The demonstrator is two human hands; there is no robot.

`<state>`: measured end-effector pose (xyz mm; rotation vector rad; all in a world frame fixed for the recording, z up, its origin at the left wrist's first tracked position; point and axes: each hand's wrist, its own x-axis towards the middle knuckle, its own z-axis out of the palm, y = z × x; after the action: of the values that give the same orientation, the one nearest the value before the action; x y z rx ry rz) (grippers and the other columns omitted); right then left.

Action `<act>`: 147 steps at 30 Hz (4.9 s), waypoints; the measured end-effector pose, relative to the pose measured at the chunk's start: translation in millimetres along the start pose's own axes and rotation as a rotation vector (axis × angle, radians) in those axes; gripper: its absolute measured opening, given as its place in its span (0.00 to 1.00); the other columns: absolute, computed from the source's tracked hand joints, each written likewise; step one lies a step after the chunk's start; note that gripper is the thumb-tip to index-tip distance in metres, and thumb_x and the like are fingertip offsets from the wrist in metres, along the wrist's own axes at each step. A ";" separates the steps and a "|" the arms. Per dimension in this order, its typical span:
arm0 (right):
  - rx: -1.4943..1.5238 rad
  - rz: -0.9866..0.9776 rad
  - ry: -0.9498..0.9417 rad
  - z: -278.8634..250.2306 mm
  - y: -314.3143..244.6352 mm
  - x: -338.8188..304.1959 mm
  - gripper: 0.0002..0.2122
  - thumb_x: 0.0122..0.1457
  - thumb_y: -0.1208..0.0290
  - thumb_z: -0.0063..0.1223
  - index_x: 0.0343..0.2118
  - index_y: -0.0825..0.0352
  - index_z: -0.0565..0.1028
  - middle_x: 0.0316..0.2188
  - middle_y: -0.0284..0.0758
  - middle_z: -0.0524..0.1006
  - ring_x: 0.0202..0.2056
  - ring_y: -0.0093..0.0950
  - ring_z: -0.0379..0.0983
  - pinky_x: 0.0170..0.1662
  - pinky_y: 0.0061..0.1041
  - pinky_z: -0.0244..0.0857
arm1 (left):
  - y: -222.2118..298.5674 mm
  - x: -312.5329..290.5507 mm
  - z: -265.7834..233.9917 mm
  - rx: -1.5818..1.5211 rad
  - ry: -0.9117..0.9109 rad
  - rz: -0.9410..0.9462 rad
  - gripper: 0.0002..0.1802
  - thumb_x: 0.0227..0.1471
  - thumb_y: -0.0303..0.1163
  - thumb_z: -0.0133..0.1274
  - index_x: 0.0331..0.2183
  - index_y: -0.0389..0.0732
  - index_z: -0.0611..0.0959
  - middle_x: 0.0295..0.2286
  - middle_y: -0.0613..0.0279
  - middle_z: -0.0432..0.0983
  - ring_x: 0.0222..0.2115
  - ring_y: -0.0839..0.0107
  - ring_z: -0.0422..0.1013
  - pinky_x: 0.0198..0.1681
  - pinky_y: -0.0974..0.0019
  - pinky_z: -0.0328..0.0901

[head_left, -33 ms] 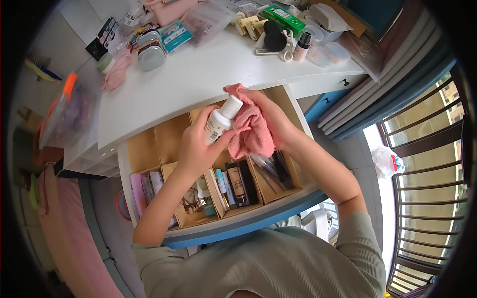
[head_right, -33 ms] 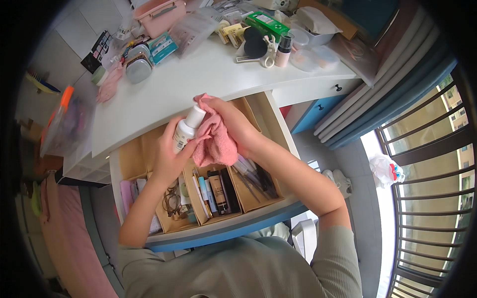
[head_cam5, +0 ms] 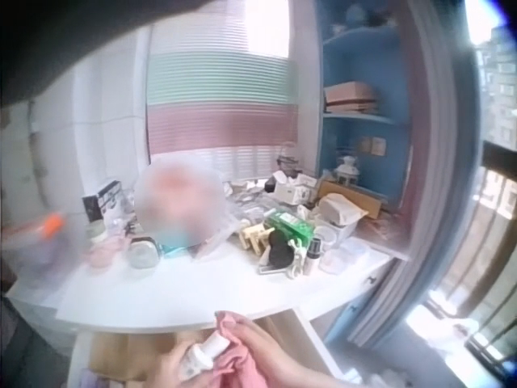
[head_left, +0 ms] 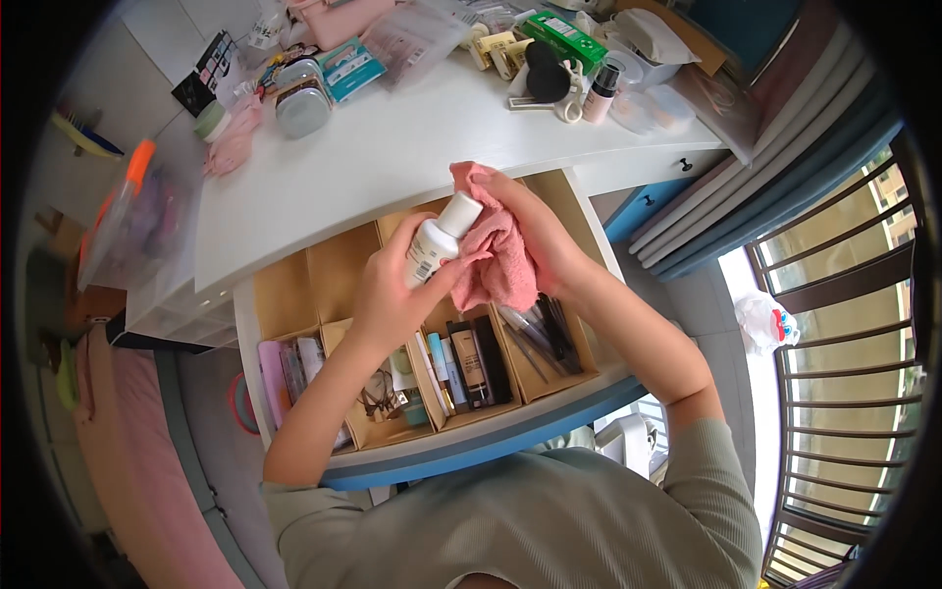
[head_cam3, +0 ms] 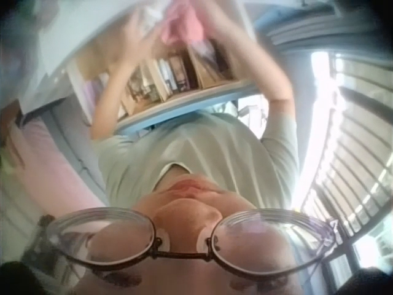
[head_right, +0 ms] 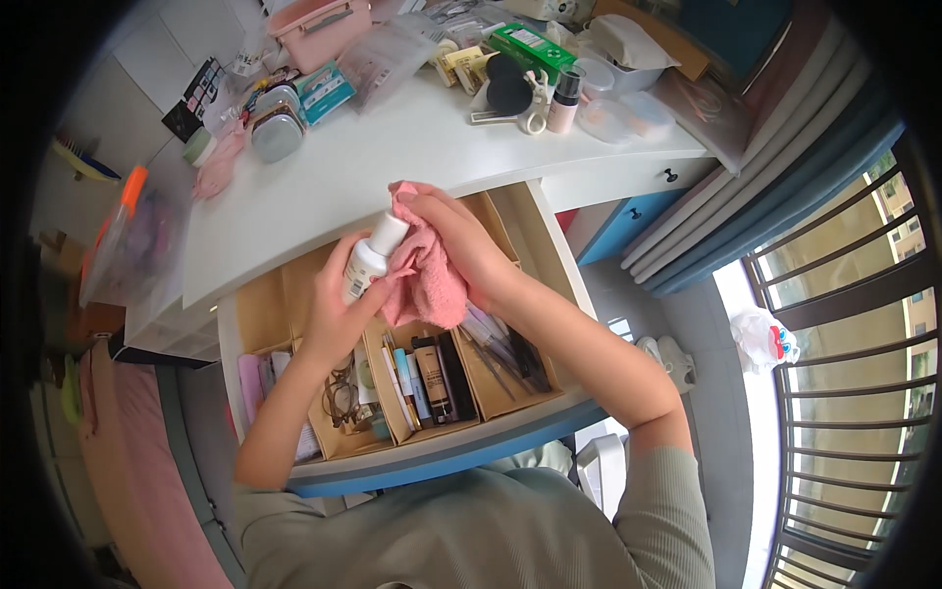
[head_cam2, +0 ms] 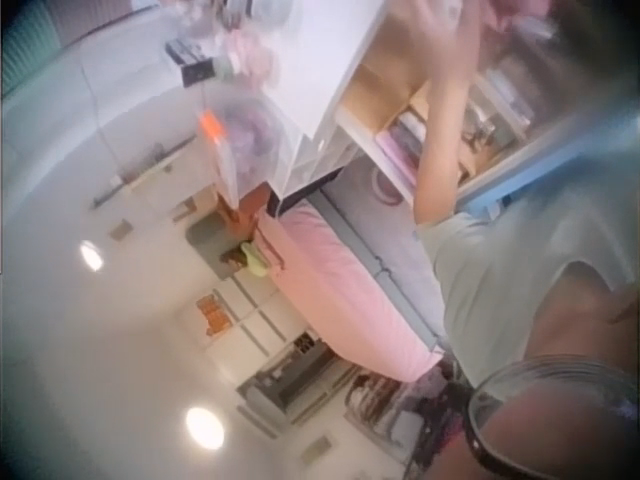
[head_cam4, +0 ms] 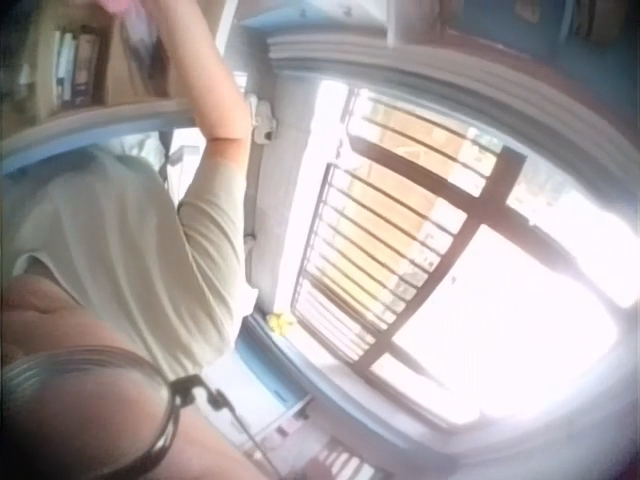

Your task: The person wipes various cosmetic containers, including a spray bottle, a pump bottle, and a compact case, using a pink cloth and then places them back into a desk drawer.

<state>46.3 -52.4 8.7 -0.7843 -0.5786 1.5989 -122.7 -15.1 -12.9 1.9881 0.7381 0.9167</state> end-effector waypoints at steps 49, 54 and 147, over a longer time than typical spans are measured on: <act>-0.539 -0.251 0.022 -9.5 50.0 -7.5 0.14 0.60 0.70 0.46 0.45 0.72 0.68 0.22 0.27 0.71 0.22 0.12 0.65 0.26 0.14 0.62 | -3.8 -19.0 -3.0 0.363 -0.160 -0.196 0.25 0.45 0.37 0.56 0.43 0.37 0.67 0.27 0.54 0.73 0.29 0.62 0.74 0.33 0.66 0.67; -0.454 -0.241 -0.041 -1.4 48.0 -8.9 0.16 0.56 0.68 0.52 0.45 0.71 0.68 0.31 0.30 0.73 0.30 0.16 0.69 0.33 0.15 0.65 | -29.0 -30.6 9.6 -0.108 0.002 0.076 0.24 0.49 0.41 0.54 0.43 0.41 0.63 0.30 0.54 0.72 0.18 0.66 0.71 0.18 0.66 0.65; -1.322 -1.160 -0.177 5.7 46.6 -18.3 0.13 0.39 0.75 0.61 0.33 0.62 0.80 0.18 0.28 0.68 0.16 0.22 0.67 0.18 0.19 0.60 | -9.5 -28.7 6.5 -1.126 -0.133 -0.326 0.17 0.56 0.46 0.42 0.39 0.43 0.68 0.28 0.64 0.70 0.25 0.80 0.67 0.25 0.75 0.64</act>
<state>13.0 -78.2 -19.1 -0.9077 -1.8599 0.0425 -135.4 -34.8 -33.2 0.8873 0.3095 0.7331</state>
